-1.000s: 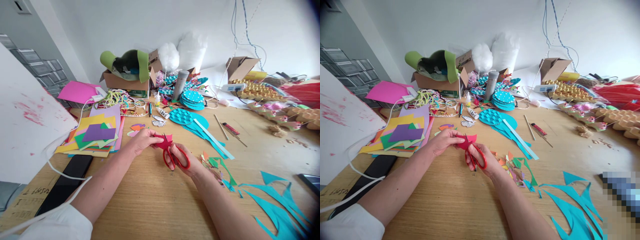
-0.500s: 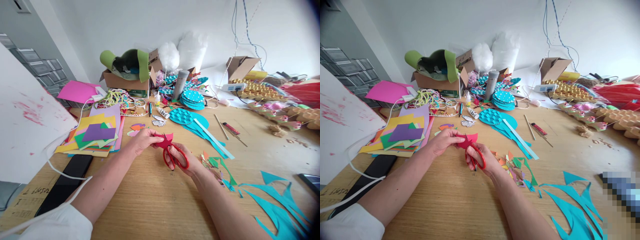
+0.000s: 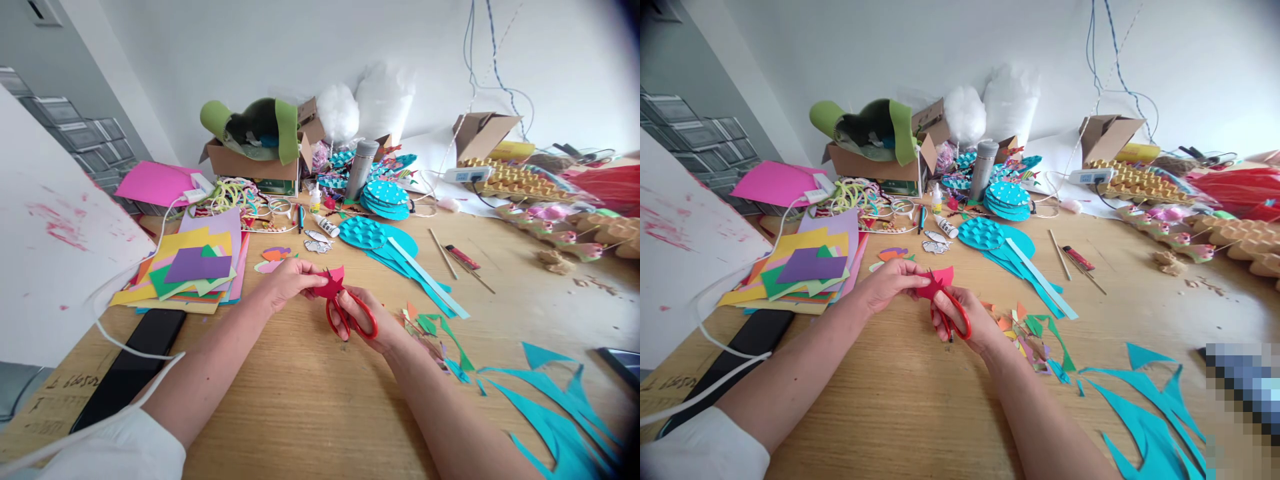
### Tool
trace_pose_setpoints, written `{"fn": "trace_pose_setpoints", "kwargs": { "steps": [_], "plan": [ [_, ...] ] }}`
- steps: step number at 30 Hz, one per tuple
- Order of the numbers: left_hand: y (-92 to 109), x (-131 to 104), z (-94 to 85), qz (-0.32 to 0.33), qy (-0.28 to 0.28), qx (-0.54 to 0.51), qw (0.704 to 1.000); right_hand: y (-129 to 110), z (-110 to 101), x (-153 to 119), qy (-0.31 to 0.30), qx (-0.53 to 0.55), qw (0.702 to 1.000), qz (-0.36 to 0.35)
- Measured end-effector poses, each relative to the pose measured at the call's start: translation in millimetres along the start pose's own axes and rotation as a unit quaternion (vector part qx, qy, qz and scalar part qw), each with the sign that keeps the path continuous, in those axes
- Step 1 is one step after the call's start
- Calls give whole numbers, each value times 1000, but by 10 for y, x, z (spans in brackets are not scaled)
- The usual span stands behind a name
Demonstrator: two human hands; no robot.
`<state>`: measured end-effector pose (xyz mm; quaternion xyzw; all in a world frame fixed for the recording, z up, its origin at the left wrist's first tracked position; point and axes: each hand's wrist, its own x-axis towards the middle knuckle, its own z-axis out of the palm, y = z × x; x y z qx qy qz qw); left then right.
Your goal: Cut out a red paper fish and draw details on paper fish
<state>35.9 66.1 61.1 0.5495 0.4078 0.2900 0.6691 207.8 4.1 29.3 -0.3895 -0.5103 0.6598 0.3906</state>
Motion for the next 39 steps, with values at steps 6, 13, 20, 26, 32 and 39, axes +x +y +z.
{"fn": "trace_pose_setpoints", "kwargs": {
  "steps": [6,13,20,26,32,39],
  "plan": [
    [5,-4,5,3,-12,12,1000,6,4,4,10,-2,1000,-3],
    [2,-5,-1,6,-16,16,1000,24,-5,9,12,-12,1000,-9],
    [-13,6,0,5,-16,9,1000,26,-1,9,16,-26,999,-14],
    [-8,4,-2,7,-20,7,1000,36,-8,11,13,-26,999,-23],
    [-2,2,-4,0,-19,6,1000,32,-5,10,18,-32,999,-21],
    [4,-2,-4,-8,-17,-4,1000,39,-6,14,19,-36,999,-28]
  ]
}}
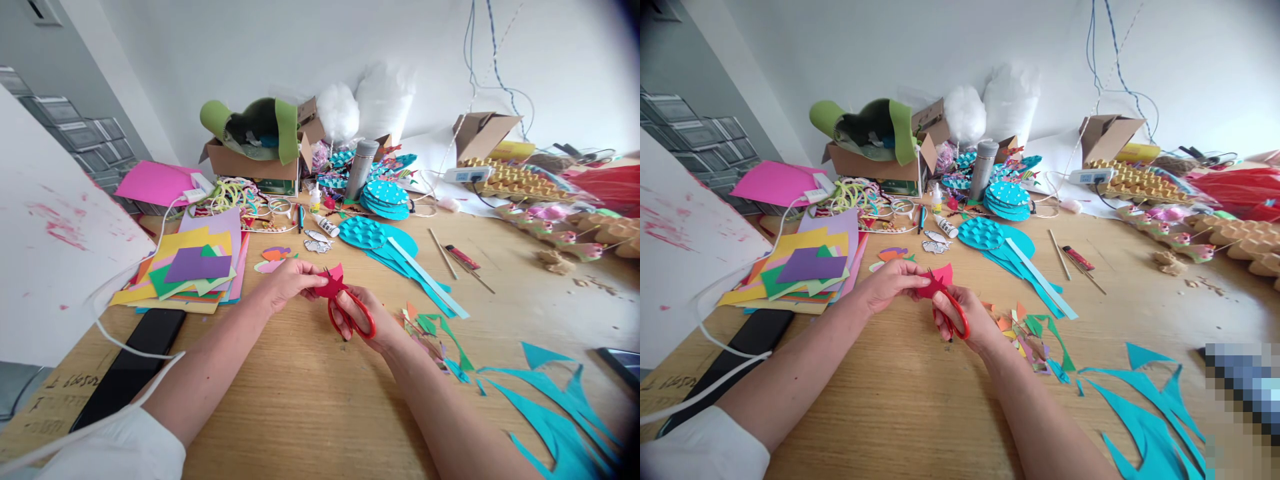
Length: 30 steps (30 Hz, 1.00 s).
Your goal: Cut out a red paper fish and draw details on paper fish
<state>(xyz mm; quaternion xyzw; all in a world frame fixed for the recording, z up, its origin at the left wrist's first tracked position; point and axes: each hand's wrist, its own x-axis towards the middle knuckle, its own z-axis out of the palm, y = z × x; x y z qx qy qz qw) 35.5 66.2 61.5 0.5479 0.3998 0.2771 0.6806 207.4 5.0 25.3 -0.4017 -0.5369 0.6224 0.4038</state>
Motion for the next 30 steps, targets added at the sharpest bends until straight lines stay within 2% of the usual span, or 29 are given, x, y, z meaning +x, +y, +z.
{"fn": "trace_pose_setpoints", "kwargs": {
  "steps": [8,17,26,30],
  "plan": [
    [6,7,5,-24,24,-52,998,-39,8,-7,9,-2,1000,5],
    [-1,35,0,-4,48,-86,995,-18,-4,-4,13,2,1000,15],
    [4,43,-24,0,59,-74,996,-62,3,-17,7,4,1000,26],
    [-7,45,-48,6,47,-72,996,-63,-4,-19,4,4,999,31]
  ]
}}
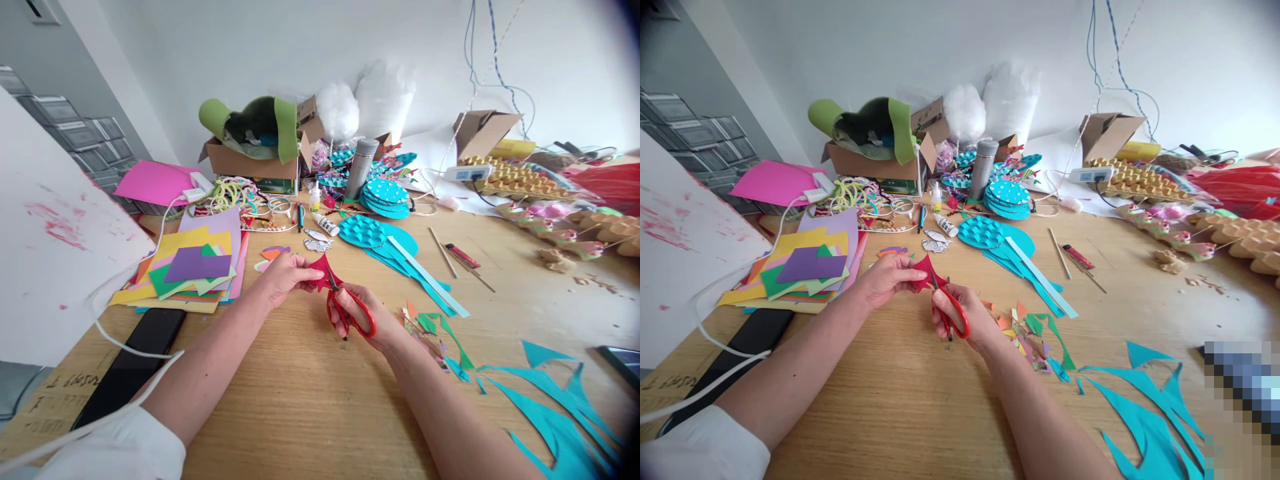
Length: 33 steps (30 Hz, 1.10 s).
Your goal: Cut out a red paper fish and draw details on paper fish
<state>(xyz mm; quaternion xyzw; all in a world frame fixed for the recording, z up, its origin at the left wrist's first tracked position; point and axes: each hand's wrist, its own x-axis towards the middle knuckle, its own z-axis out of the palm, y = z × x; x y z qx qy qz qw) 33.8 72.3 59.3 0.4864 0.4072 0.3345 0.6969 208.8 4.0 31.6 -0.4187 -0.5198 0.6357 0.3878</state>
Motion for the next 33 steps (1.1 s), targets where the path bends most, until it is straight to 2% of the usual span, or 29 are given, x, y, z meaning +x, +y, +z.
{"fn": "trace_pose_setpoints", "kwargs": {
  "steps": [4,15,26,33],
  "plan": [
    [1,1,-7,-2,-10,-6,1000,7,-8,4,0,1,1000,-1],
    [1,1,-13,4,4,-2,1000,9,2,3,6,4,1000,5],
    [9,2,-10,20,1,3,1000,12,-4,4,-16,44,999,11],
    [-3,2,-18,22,-3,-1,1000,-4,17,6,6,44,999,15]
  ]
}}
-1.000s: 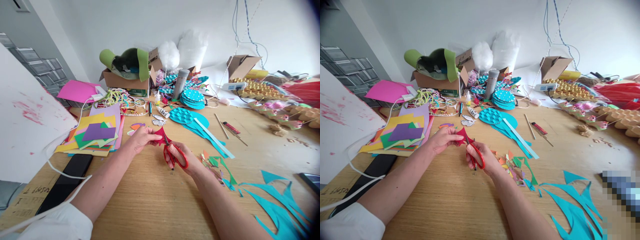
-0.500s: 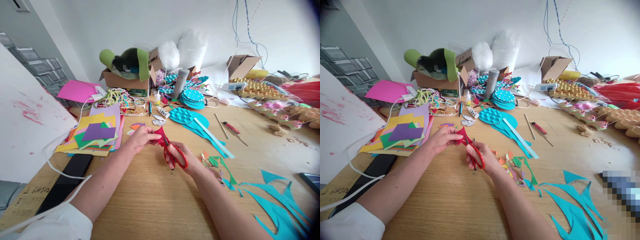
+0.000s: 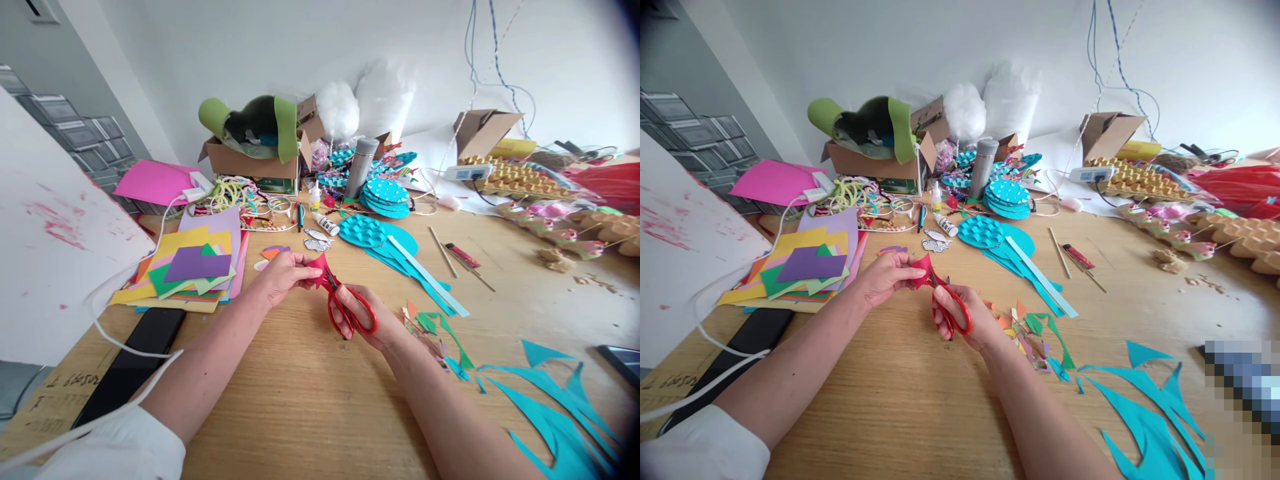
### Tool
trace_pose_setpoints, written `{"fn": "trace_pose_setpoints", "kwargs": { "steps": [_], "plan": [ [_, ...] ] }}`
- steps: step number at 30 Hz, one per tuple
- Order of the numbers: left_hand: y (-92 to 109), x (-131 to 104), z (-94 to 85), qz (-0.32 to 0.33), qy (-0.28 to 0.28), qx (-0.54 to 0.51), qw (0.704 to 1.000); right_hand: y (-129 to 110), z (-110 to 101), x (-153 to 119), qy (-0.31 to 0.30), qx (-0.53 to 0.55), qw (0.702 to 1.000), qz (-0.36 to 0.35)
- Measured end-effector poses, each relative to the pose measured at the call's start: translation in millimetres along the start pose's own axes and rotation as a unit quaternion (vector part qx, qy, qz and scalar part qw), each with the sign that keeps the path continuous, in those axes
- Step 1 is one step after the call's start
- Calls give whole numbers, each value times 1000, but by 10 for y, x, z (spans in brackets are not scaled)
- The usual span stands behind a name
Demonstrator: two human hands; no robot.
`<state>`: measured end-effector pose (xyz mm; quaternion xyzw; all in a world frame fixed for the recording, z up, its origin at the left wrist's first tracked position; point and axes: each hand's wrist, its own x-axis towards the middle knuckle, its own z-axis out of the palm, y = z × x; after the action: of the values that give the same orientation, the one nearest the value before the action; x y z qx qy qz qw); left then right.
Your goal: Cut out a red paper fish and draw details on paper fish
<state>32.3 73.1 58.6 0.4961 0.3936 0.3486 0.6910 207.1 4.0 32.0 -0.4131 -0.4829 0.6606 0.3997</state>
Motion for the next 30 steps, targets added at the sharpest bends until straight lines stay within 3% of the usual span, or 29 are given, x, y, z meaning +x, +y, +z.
{"fn": "trace_pose_setpoints", "kwargs": {
  "steps": [5,13,30],
  "plan": [
    [-19,3,20,-5,9,-10,1000,-11,16,7,17,-13,1000,6],
    [-30,-10,81,-80,22,-37,996,-2,30,13,39,-29,999,3],
    [-34,2,83,-51,27,-5,998,6,9,4,28,-37,999,7]
  ]
}}
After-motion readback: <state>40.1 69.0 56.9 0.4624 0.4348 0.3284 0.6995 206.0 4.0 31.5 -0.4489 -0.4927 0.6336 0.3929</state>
